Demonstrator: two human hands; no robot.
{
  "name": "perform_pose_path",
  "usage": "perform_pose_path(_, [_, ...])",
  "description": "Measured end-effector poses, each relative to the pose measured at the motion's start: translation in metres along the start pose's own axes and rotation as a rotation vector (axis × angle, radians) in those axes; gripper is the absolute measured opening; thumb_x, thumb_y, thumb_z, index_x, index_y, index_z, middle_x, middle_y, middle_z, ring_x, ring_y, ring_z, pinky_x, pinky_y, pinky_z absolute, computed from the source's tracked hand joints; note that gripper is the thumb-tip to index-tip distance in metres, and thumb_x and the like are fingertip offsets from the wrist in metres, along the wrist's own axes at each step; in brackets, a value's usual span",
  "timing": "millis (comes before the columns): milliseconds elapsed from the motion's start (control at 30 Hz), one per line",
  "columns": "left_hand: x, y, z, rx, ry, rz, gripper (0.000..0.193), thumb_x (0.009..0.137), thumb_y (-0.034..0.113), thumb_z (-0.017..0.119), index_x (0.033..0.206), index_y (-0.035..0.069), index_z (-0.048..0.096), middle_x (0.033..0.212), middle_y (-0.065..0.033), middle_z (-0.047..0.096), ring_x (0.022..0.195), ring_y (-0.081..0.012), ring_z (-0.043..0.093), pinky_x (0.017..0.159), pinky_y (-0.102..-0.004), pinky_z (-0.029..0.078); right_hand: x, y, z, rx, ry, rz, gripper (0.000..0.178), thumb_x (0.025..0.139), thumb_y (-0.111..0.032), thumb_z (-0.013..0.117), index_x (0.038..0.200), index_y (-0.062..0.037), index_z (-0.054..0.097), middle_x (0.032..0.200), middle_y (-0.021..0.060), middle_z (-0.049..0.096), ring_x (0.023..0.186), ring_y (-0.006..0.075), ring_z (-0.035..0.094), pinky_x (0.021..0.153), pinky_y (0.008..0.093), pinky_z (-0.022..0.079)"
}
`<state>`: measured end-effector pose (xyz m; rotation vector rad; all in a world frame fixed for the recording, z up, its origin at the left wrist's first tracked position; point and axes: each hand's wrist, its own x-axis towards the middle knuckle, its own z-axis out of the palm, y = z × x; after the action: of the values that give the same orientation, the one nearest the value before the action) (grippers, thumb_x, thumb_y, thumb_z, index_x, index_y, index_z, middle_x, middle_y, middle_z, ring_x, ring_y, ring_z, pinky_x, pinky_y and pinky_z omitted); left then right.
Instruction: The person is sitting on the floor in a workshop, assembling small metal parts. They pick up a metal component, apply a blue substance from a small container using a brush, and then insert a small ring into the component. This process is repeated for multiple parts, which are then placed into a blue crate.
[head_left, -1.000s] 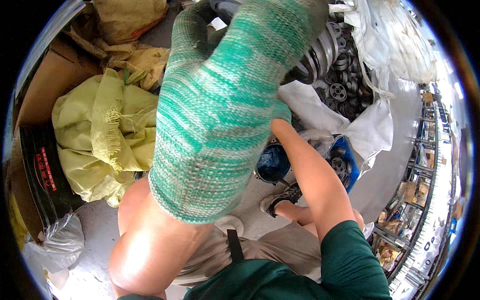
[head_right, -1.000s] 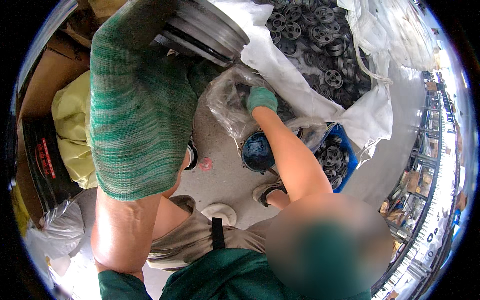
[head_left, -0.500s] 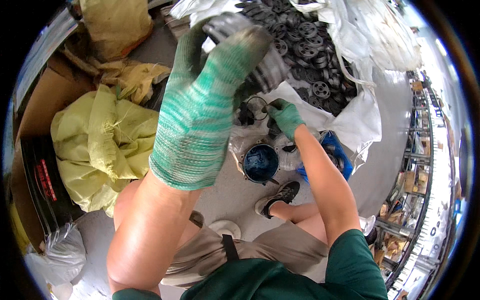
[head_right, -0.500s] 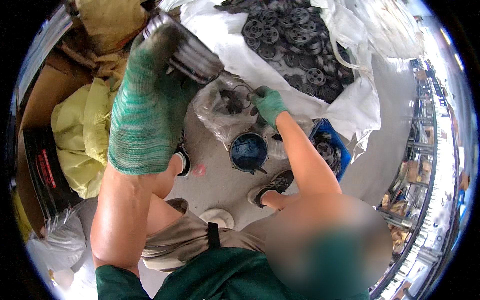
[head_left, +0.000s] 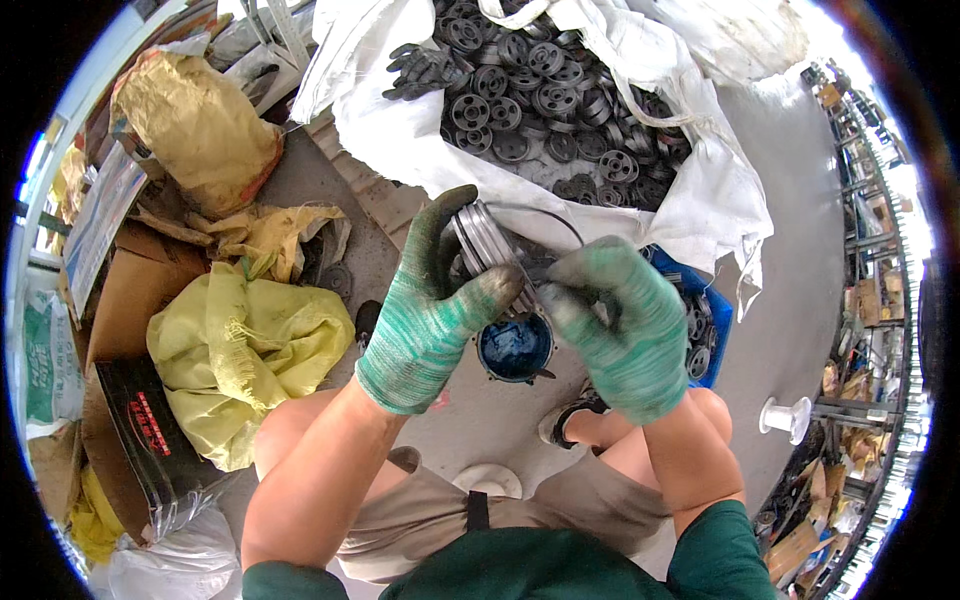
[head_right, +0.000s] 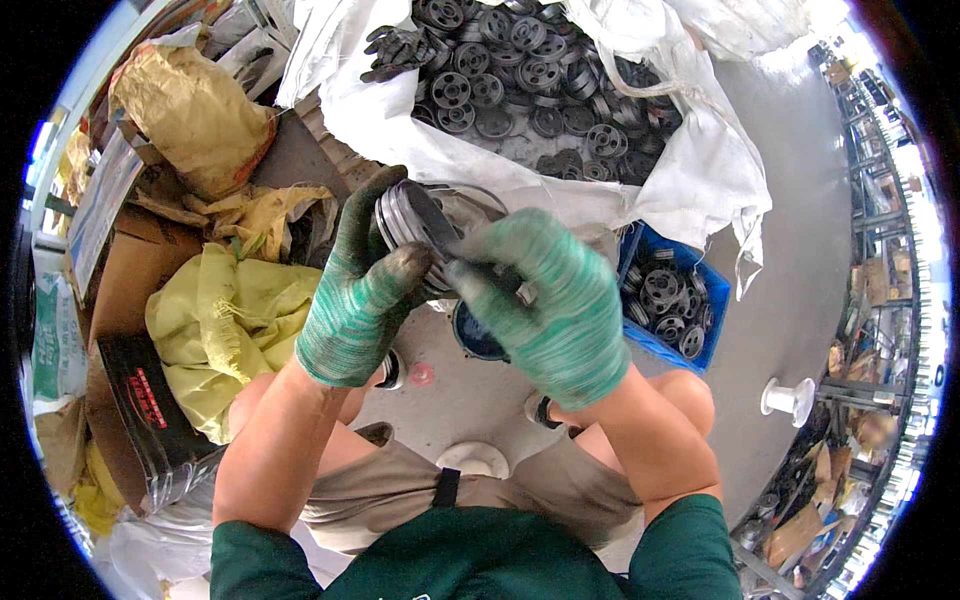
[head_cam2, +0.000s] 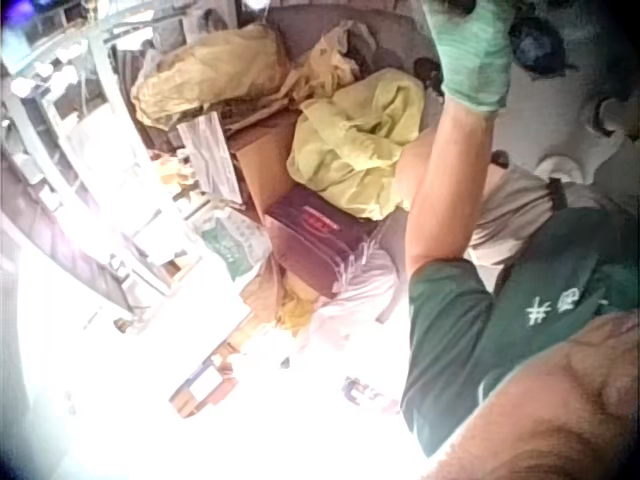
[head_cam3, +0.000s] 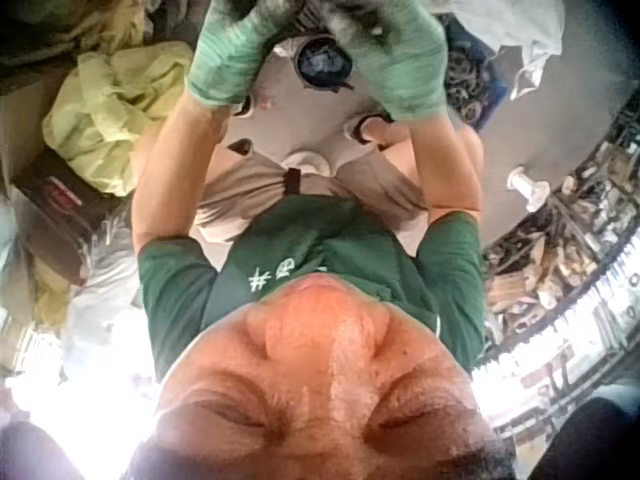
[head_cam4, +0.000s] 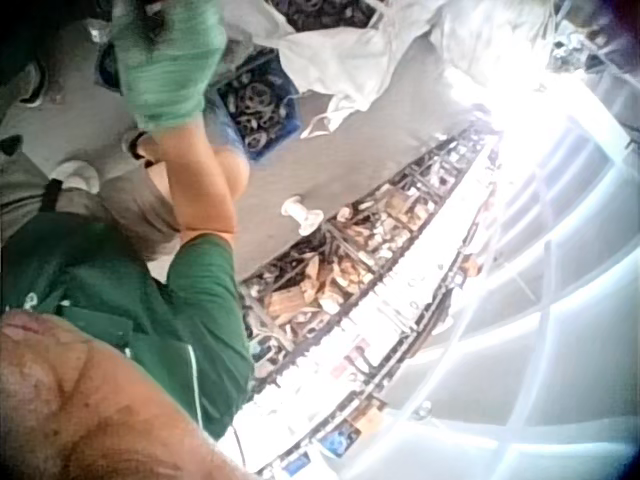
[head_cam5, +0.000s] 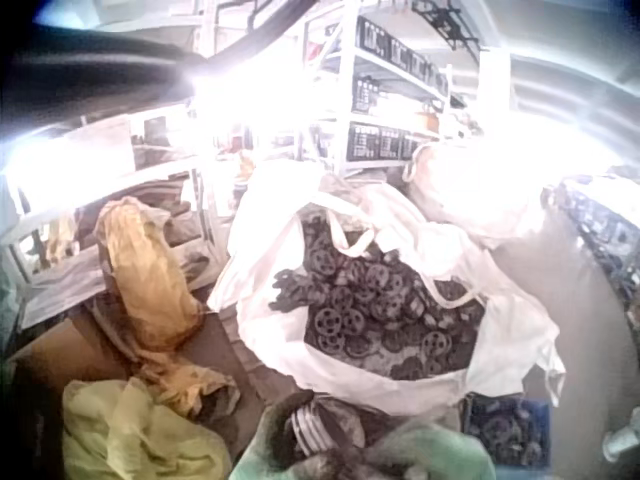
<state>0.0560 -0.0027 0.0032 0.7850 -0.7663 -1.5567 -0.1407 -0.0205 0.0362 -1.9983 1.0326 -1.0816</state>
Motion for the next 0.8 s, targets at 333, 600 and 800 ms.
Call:
perform_pose_path(333, [0.005,-0.021,0.017,0.004,-0.043,-0.012,0.091,0.084,0.020,0.086,0.156,0.007,0.031,0.132,-0.0096,0.055,0.119,-0.0200,0.057,0.102,-0.0350,0.050,-0.019,0.018,-0.009,-0.144,0.034,-0.111,0.025,0.078,-0.003,0.080,0.100,-0.0061,0.069,0.085,0.0109,0.061,0.070,0.0317,0.062,0.063,0.0394,0.050])
perform_pose_path(600, [0.006,-0.035,0.015,0.009,0.029,0.013,0.074,0.090,0.016,0.078,0.150,0.008,0.036,0.128,-0.0086,0.056,0.115,-0.0194,0.058,0.100,-0.0353,0.052,-0.027,0.023,-0.011,-0.168,-0.011,-0.054,0.021,0.083,-0.003,0.076,0.102,-0.0037,0.068,0.086,0.0130,0.064,0.074,0.0315,0.064,0.068,0.0386,0.051])
perform_pose_path(800, [0.004,-0.034,0.021,-0.099,0.144,0.009,0.070,0.090,0.026,0.073,0.146,0.010,0.036,0.131,-0.0179,0.057,0.121,-0.0335,0.062,0.103,-0.0505,0.054,-0.023,0.024,0.000,0.321,0.075,0.479,0.029,0.091,-0.002,0.068,0.119,-0.0026,0.065,0.095,0.0084,0.071,0.084,0.0137,0.067,0.077,0.0299,0.054])
